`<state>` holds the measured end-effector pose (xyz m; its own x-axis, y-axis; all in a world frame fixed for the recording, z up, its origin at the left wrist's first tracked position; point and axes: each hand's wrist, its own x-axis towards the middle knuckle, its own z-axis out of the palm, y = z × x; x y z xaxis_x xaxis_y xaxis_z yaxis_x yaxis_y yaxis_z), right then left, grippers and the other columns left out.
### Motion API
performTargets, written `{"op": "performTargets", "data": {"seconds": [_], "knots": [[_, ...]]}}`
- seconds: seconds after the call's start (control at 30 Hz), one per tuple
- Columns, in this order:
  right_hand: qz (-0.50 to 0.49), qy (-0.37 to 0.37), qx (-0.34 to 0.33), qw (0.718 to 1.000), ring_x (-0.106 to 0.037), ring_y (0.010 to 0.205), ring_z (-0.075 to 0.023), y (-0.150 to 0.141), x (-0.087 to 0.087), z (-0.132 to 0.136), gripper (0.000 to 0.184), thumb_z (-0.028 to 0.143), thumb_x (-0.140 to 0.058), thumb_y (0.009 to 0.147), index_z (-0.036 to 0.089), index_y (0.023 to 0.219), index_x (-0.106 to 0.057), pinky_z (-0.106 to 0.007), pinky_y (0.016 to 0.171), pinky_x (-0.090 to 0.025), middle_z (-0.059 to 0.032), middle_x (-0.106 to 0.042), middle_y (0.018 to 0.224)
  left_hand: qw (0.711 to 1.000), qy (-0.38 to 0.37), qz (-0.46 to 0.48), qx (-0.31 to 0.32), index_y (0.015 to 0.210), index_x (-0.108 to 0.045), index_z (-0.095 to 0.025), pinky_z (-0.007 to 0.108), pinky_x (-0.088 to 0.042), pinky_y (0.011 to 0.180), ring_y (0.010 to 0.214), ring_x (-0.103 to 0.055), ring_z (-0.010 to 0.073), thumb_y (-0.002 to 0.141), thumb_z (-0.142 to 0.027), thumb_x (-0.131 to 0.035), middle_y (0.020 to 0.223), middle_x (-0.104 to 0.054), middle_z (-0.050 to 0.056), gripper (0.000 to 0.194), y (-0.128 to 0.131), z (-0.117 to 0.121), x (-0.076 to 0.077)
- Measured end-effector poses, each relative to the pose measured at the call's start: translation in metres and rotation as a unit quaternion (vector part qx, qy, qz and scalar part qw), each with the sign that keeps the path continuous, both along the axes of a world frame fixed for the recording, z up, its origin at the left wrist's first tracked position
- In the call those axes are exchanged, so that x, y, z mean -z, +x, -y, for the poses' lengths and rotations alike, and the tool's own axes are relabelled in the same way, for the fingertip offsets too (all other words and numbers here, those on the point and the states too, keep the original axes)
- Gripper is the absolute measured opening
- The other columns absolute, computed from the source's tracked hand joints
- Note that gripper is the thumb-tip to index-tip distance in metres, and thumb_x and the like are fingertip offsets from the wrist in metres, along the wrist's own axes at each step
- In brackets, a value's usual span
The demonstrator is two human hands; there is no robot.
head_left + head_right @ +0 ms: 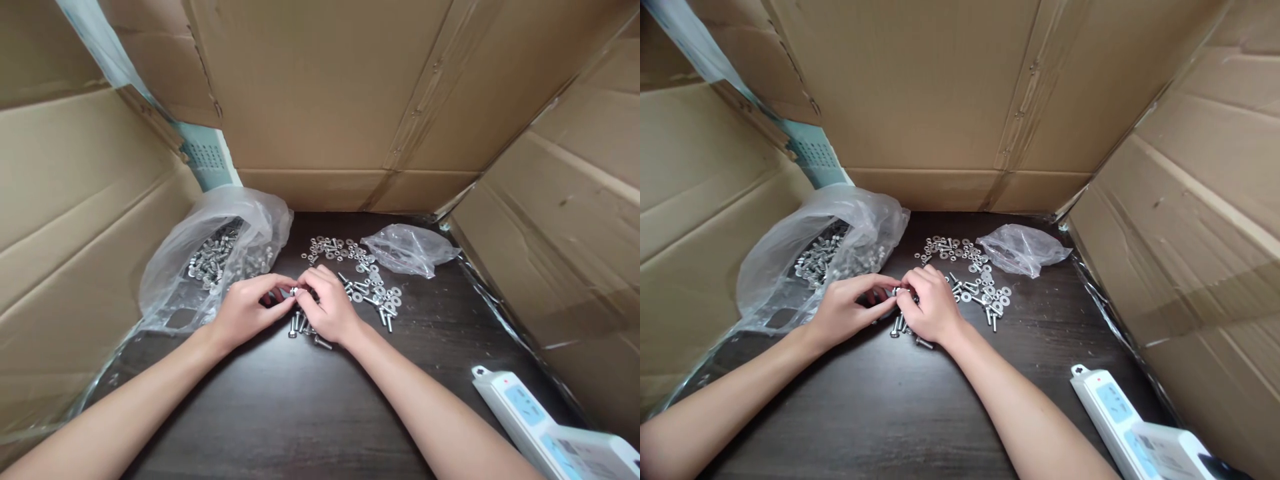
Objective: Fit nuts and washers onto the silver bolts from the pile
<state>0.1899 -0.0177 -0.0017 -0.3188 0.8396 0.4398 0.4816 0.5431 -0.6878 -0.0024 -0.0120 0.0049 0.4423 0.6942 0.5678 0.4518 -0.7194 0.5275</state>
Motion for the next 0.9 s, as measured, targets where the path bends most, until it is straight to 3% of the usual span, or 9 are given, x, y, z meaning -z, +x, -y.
{"op": "performTargets", "data": {"seconds": [0.17,0.5,0.73,0.9], "knots": [[0.009,-0.007,-0.013,1.0,-0.048,0.075,-0.0193,0.0001,-0.0011,-0.0008,0.027,0.022,-0.046,0.098,0.021,0.071,-0.049,-0.035,0.074,-0.037,-0.0018,-0.056,0.072,1.0,0.014,-0.007,0.001,0.101,-0.072,-0.017,0.017,-0.054,0.062,0.065,-0.068,0.009,0.091,-0.017,-0.07,0.086,-0.076,-0.001,0.009,0.0007,0.0003,0.0016],[-0.006,-0.007,-0.013,1.0,-0.049,0.077,-0.02,0.0005,0.0004,-0.0003,0.012,0.019,-0.049,0.089,0.022,0.077,-0.049,-0.035,0.074,-0.036,-0.002,-0.058,0.076,1.0,0.018,-0.011,0.002,0.1,-0.073,-0.018,0.019,-0.053,0.062,0.064,-0.068,0.0096,0.092,-0.021,-0.071,0.08,-0.074,-0.002,0.009,-0.0017,0.0008,0.0048],[-0.008,-0.02,-0.031,0.999,-0.048,0.076,-0.0199,0.001,-0.0025,0.0002,0.025,0.023,-0.044,0.098,0.022,0.073,-0.046,-0.036,0.074,-0.035,-0.0017,-0.056,0.074,1.0,0.006,0.011,-0.001,0.098,-0.073,-0.018,0.019,-0.052,0.06,0.061,-0.066,0.0091,0.091,-0.021,-0.072,0.078,-0.073,-0.001,0.007,-0.0005,0.0026,0.0037],[-0.02,-0.022,-0.013,0.999,-0.05,0.08,-0.0206,0.0014,-0.0021,0.0016,0.012,0.022,-0.049,0.093,0.022,0.082,-0.05,-0.036,0.076,-0.037,-0.0022,-0.056,0.08,1.0,0.007,0.013,-0.01,0.095,-0.073,-0.016,0.018,-0.053,0.059,0.061,-0.066,0.0095,0.092,-0.024,-0.072,0.076,-0.073,-0.001,0.008,0.0001,0.0013,0.0036]]}}
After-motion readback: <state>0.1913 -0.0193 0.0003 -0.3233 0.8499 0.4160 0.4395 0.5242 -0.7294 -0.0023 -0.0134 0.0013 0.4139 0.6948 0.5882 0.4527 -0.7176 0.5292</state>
